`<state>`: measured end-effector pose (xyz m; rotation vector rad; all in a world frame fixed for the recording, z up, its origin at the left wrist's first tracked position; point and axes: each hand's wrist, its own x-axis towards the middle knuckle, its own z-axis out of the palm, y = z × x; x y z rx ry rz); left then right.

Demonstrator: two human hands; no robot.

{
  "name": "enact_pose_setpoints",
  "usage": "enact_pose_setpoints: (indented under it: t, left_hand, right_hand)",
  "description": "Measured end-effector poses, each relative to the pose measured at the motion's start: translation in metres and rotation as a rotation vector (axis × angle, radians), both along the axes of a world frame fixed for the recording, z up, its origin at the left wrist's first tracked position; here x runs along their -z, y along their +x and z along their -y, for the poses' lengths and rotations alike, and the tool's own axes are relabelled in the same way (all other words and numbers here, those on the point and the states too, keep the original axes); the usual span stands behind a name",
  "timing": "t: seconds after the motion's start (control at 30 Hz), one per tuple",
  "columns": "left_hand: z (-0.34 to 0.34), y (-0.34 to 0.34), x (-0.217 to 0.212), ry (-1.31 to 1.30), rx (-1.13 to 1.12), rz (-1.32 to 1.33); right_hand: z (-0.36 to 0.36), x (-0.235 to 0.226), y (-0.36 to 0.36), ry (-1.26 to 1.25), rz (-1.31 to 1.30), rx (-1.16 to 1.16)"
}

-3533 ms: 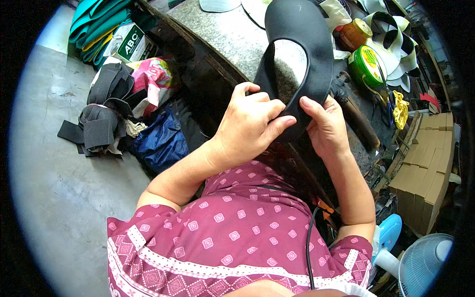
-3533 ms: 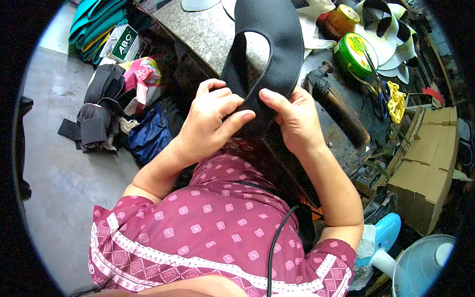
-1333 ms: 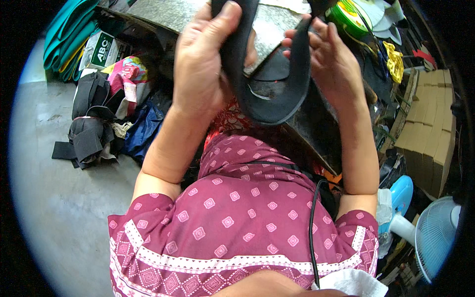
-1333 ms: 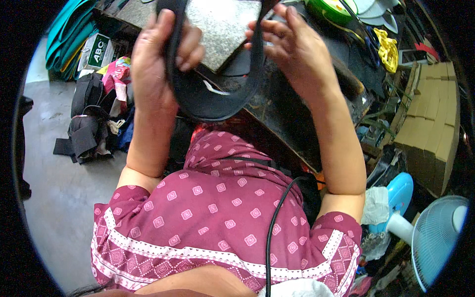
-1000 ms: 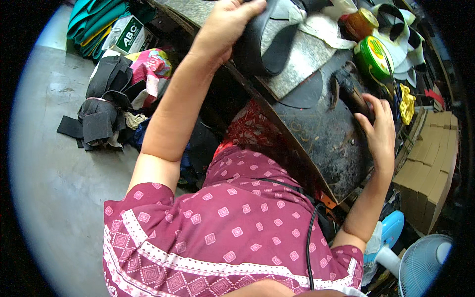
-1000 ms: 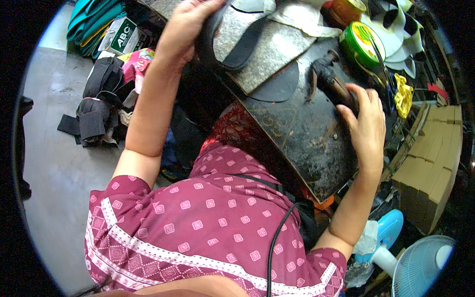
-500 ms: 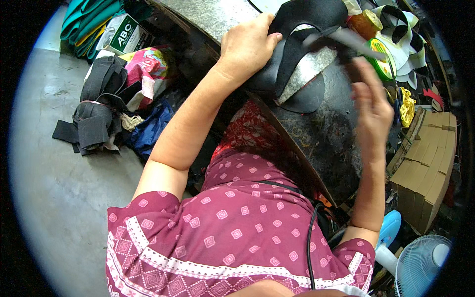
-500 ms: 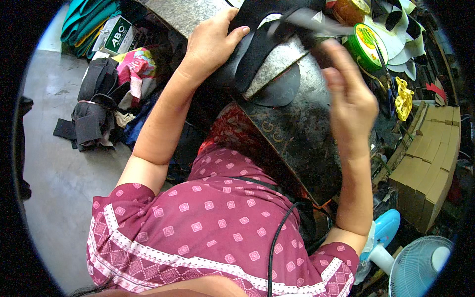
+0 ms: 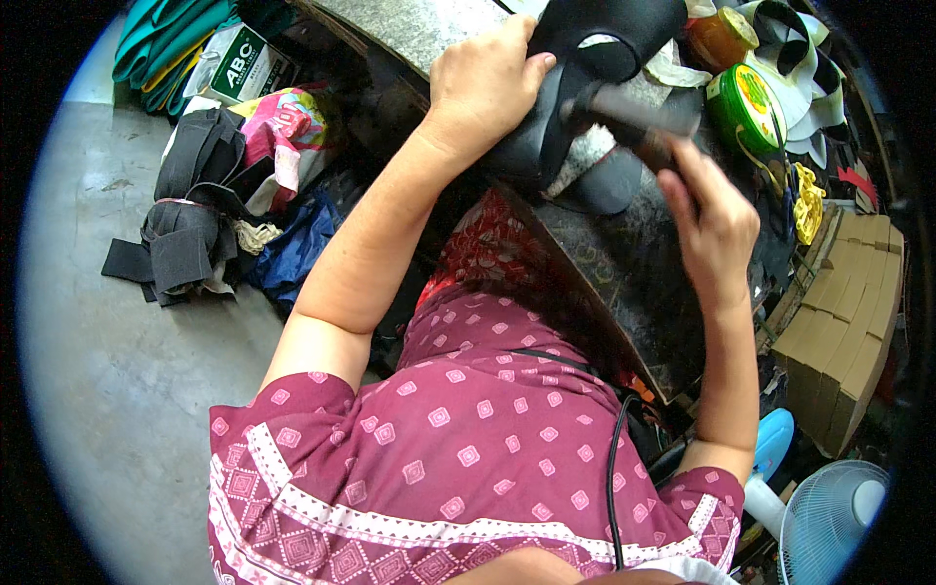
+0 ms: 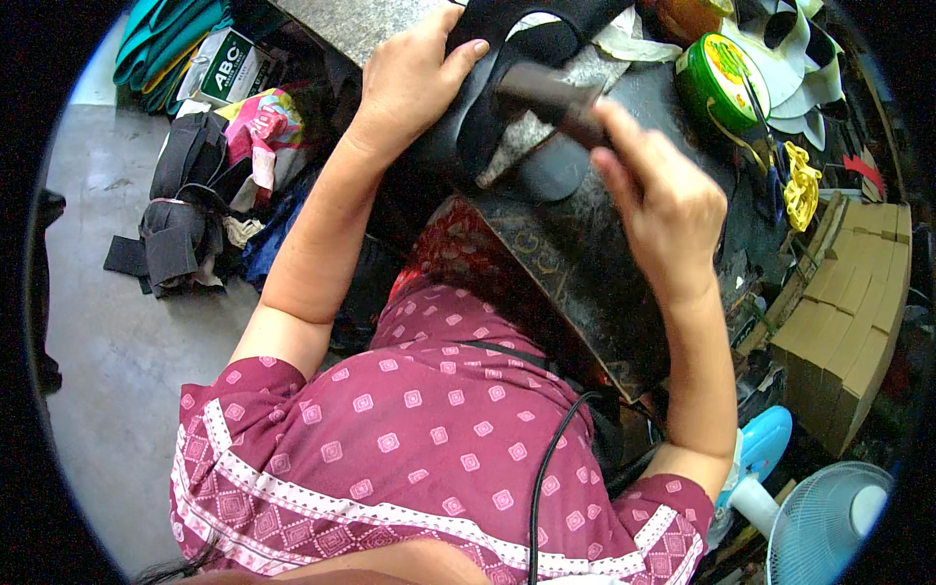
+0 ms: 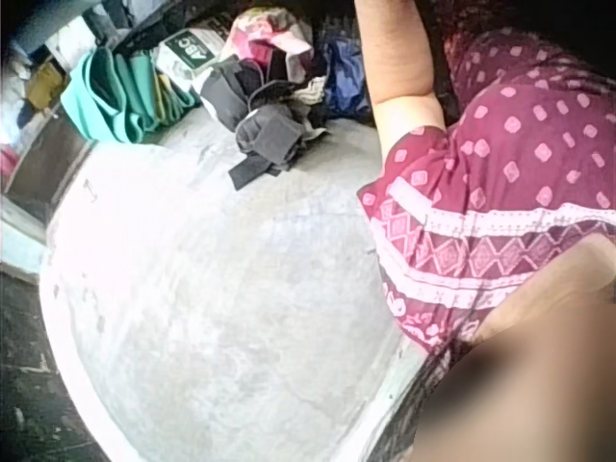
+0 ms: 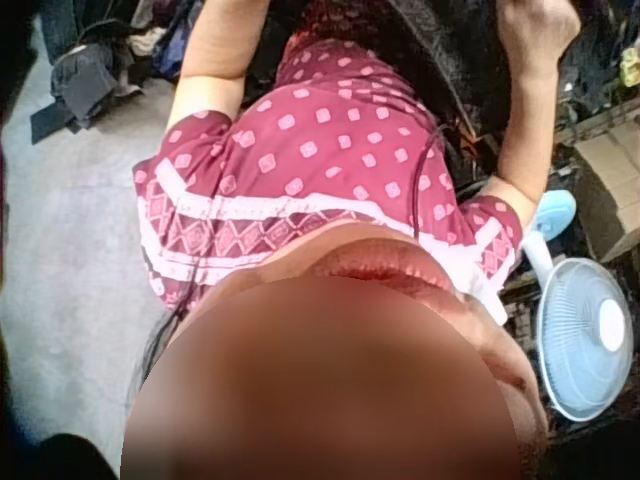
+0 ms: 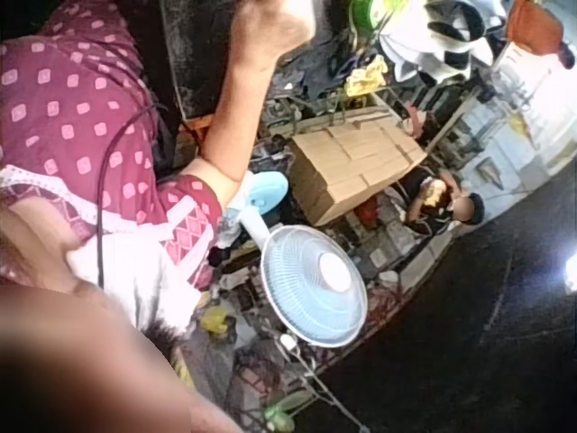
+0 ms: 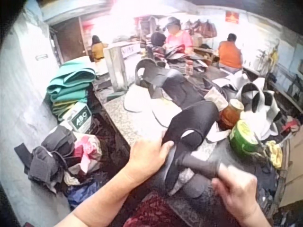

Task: The person smooths and presses the edges of a black slipper using a small wooden tool, repeatedly working along the strap and sole edges. The person then picks up a yellow elastic band and places it on the slipper.

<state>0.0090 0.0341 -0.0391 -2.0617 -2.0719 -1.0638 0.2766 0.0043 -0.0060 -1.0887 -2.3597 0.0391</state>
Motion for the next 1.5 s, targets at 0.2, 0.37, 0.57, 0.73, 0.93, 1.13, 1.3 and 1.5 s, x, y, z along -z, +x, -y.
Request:
enact_pose_setpoints:
  t: [0.2,0.37,0.57,0.73,0.93,1.13,1.3,1.5]
  left_hand:
    - [0.006,-0.004,-0.004,-0.014,0.015,0.048]
    - [0.005,-0.009,-0.003,-0.001,0.054,0.165]
    - [0.005,-0.012,-0.004,-0.016,0.122,0.226]
    - [0.008,-0.010,0.001,0.037,0.100,0.194]
    - [-0.012,-0.020,-0.021,-0.237,0.335,0.505]
    - [-0.039,0.007,-0.063,-0.042,0.946,0.923]
    - [-0.026,0.001,-0.046,0.133,0.858,1.117]
    - [0.000,-0.023,-0.004,0.088,0.776,1.339]
  right_hand:
    - [-0.020,-0.010,-0.004,-0.013,-0.071,0.123]
    - [0.018,-0.024,-0.007,-0.031,0.000,-0.083]
    - [-0.025,-0.008,-0.011,0.069,0.024,0.154]
    - [-0.022,-0.007,-0.007,0.046,-0.068,0.157]
    - [0.005,-0.014,-0.014,-0.044,-0.030,0.066]
    - [-0.016,-0.008,-0.004,-0.091,-0.272,0.161]
    - [-0.006,-0.028,0.022,-0.242,-0.404,0.213]
    - [0.003,-0.032,0.001,-0.134,-0.456,0.095]
